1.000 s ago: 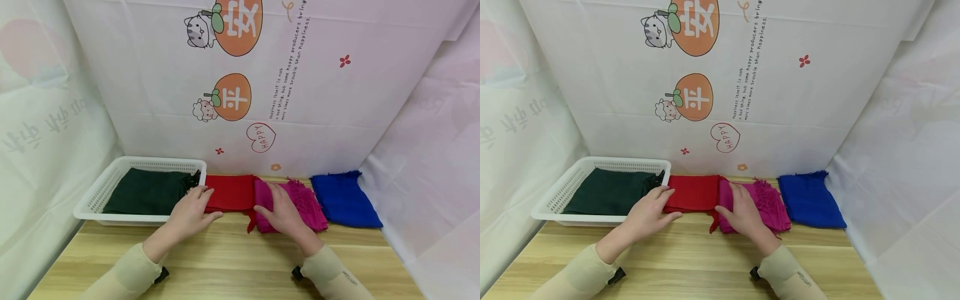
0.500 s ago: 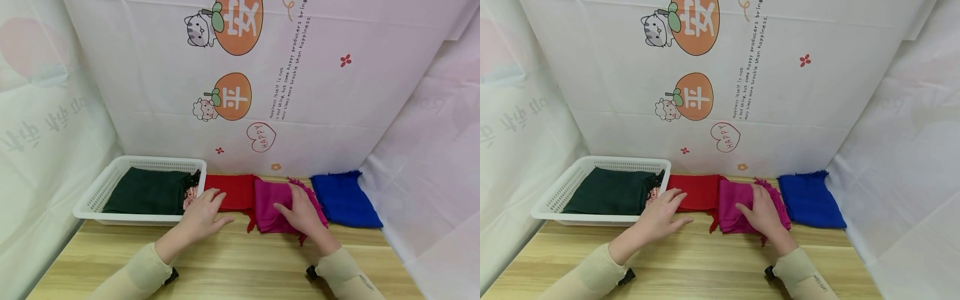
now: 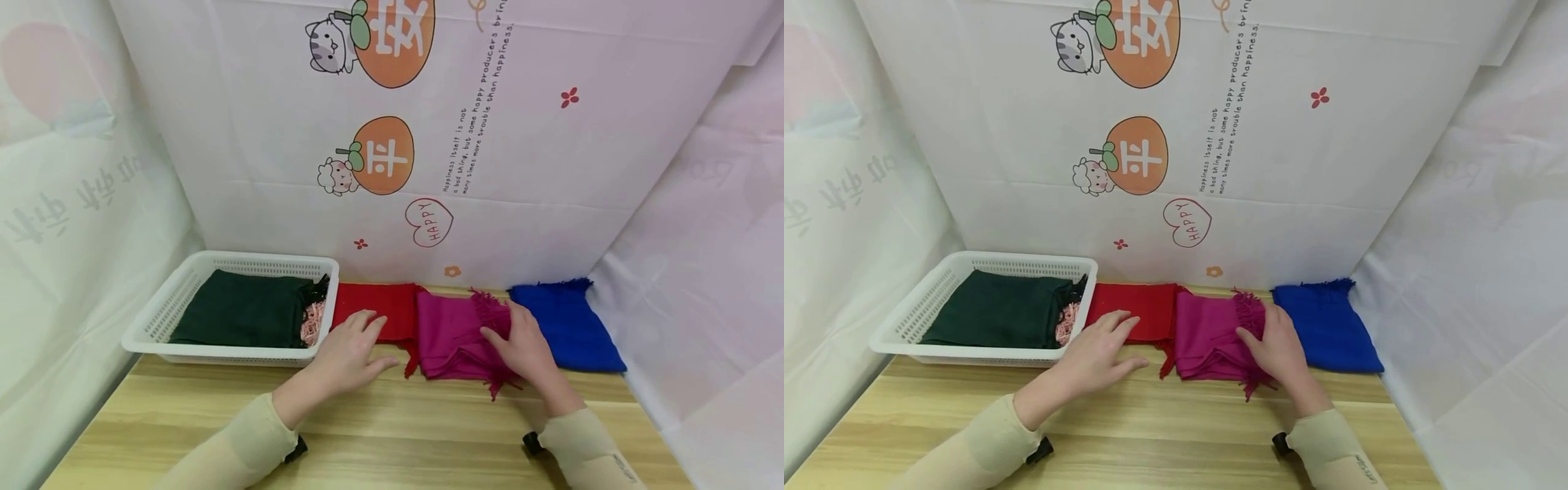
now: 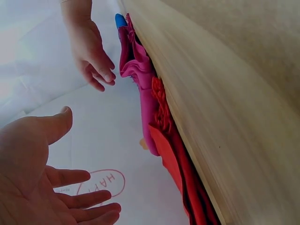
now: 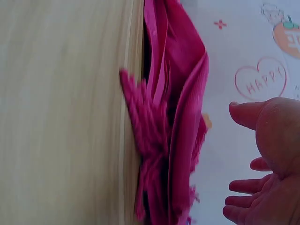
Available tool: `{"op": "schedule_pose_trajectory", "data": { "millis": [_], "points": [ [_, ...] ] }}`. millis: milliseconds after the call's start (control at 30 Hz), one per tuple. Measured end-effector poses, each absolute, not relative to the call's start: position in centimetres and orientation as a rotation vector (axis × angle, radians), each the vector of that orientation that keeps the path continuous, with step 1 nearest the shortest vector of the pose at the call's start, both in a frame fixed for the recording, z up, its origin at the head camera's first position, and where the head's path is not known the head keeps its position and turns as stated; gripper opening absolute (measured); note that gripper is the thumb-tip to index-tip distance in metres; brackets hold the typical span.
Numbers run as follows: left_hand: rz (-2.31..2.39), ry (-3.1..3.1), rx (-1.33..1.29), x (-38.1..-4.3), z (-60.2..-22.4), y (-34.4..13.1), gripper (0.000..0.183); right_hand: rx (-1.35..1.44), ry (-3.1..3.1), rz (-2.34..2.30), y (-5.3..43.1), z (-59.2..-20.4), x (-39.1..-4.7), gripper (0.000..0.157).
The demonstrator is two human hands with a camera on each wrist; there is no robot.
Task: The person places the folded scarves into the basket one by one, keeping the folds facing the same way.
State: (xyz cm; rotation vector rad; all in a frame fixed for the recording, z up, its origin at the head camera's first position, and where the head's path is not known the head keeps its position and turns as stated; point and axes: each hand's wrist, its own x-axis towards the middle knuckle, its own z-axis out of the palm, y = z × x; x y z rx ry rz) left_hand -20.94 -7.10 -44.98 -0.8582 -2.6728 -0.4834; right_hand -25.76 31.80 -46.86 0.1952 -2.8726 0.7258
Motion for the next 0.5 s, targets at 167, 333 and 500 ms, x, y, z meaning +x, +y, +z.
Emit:
{"op": "schedule_pose_trajectory", "data": {
  "millis": [167,333,500],
  "points": [
    [-0.51,-2.702,-0.871,-21.0,-45.1,-6.3,0.081,0.155,-2.877,0.739,33.7,-47.0,-26.0,0.094],
    [-0.531,-2.701,-0.888,-21.1,-45.2,-5.6,0.081,0.165,-2.868,0.758,35.7,-47.5,-26.5,0.088],
    [-0.513,-2.717,-0.897,-21.3,-45.4,-4.8,0.082,0.149,-2.889,0.753,37.3,-48.0,-26.7,0.086]
  ]
}}
